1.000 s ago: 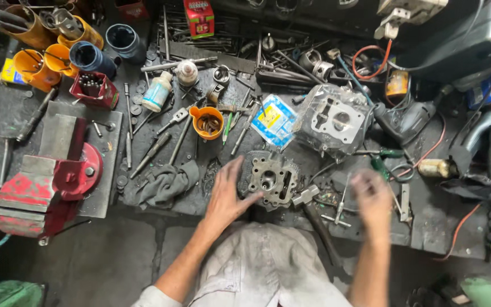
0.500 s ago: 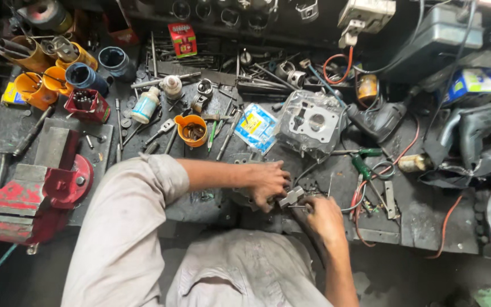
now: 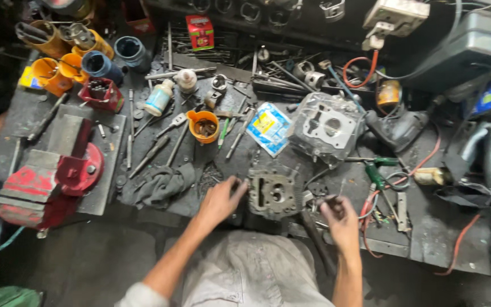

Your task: The person assembles a small engine cylinder head, inserting a camshaft and using a T-handle wrench to tighten bolts. The person then removes the camshaft and continues to adjust the cylinder head components.

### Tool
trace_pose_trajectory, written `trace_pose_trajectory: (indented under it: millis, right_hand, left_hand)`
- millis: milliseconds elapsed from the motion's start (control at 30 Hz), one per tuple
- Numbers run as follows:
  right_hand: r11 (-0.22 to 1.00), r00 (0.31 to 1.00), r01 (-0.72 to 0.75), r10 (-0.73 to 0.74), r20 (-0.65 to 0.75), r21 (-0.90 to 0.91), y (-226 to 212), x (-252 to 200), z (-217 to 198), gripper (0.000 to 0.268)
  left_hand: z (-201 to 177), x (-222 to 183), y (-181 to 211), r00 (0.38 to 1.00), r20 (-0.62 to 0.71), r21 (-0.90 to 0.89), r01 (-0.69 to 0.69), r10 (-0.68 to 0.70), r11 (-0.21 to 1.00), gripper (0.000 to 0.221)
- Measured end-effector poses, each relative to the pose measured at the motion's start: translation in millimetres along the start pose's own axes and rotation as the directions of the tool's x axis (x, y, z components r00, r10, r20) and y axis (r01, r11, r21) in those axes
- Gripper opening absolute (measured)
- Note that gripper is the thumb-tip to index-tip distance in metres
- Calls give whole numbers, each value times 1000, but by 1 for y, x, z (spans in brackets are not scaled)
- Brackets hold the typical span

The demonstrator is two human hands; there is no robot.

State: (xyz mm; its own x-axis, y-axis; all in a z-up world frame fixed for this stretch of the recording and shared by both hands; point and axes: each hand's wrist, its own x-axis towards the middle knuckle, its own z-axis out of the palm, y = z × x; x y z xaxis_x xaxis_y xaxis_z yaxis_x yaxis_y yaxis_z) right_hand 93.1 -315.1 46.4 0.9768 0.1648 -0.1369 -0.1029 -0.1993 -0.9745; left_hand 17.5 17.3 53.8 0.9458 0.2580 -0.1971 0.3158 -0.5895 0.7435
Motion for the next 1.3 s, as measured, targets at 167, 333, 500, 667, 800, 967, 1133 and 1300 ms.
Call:
trace_pose_trajectory:
  millis: [167, 333, 500, 667, 800, 967, 1133, 1300]
  right_hand:
    - [954, 960, 278, -272, 64, -112, -58, 79, 39, 14]
    - [695, 902, 420, -249, 352, -583, -103, 174, 114, 32]
    - [460, 876, 482, -270, 400, -746, -130, 204, 163, 36]
    - [764, 875, 420, -196, 443, -490, -126, 101, 181, 40]
    - [906, 537, 396, -361, 762, 150, -69, 10, 224, 57]
    - [977, 907, -86, -5, 421, 197, -22, 19, 248, 45]
    - [832, 949, -306, 230, 215, 463, -64, 84, 190, 41]
    - [762, 903, -308, 46, 427, 570, -80, 68, 179, 57]
  left_hand:
    - [-25, -43, -53, 857, -509, 171, 11, 79, 985, 41]
    - [-49, -38, -101, 743, -650, 423, 175, 163, 889, 41]
    - [-67, -50, -85, 728, -662, -66, 180, -178, 981, 33]
    - [-70, -91, -54, 638, -766, -292, -237, -78, 927, 32]
    - [-30, -73, -37, 717, -697, -509, -501, 6, 700, 74]
    - [1, -55, -2, 802, -464, -128, -482, 377, 867, 91]
    - [-10, -96, 23, 928, -38, -479, -342, 370, 809, 78]
    - [15, -85, -10, 985, -110, -804, -8, -135, 594, 69]
